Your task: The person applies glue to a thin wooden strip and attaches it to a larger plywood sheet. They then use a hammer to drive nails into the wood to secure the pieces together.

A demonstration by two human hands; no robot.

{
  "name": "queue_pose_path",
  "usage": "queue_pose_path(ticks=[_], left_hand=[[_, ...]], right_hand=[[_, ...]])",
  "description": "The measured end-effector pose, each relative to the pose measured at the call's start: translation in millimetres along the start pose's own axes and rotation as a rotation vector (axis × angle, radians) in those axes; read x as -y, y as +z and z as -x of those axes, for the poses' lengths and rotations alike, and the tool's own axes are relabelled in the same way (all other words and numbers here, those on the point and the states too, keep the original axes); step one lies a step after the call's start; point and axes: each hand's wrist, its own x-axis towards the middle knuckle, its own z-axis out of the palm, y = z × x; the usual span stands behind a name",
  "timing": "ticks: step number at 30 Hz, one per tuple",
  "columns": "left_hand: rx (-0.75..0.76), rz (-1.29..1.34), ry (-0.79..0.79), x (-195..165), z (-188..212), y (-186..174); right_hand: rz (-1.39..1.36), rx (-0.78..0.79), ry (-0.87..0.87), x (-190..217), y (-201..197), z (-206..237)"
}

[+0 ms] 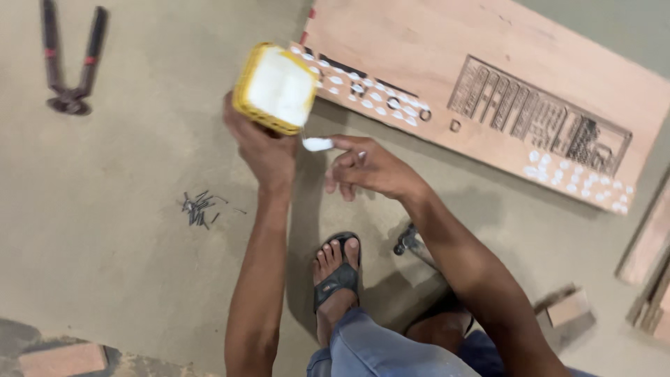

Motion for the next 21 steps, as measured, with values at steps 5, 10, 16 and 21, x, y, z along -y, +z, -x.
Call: queue_pose_path(ticks=[5,10,16,21], left_hand=[[-0.093,0.037,-0.034,60,24,9],[-0.025,0.581,-0.449,79,74,-3],[0.272,0.887,-0.581,25,127,49],[0.51,0.928,-0.827,5,99,116]], right_hand=[[-0.386,-0.328,-0.147,-67,-32,24],[-0.727,-0.86,-0.415,-131,-75,96],[-0.551,-1.33,-0.351,-180,-146,160],[-0.405,-1.395,-0.176,-187,-182,183]])
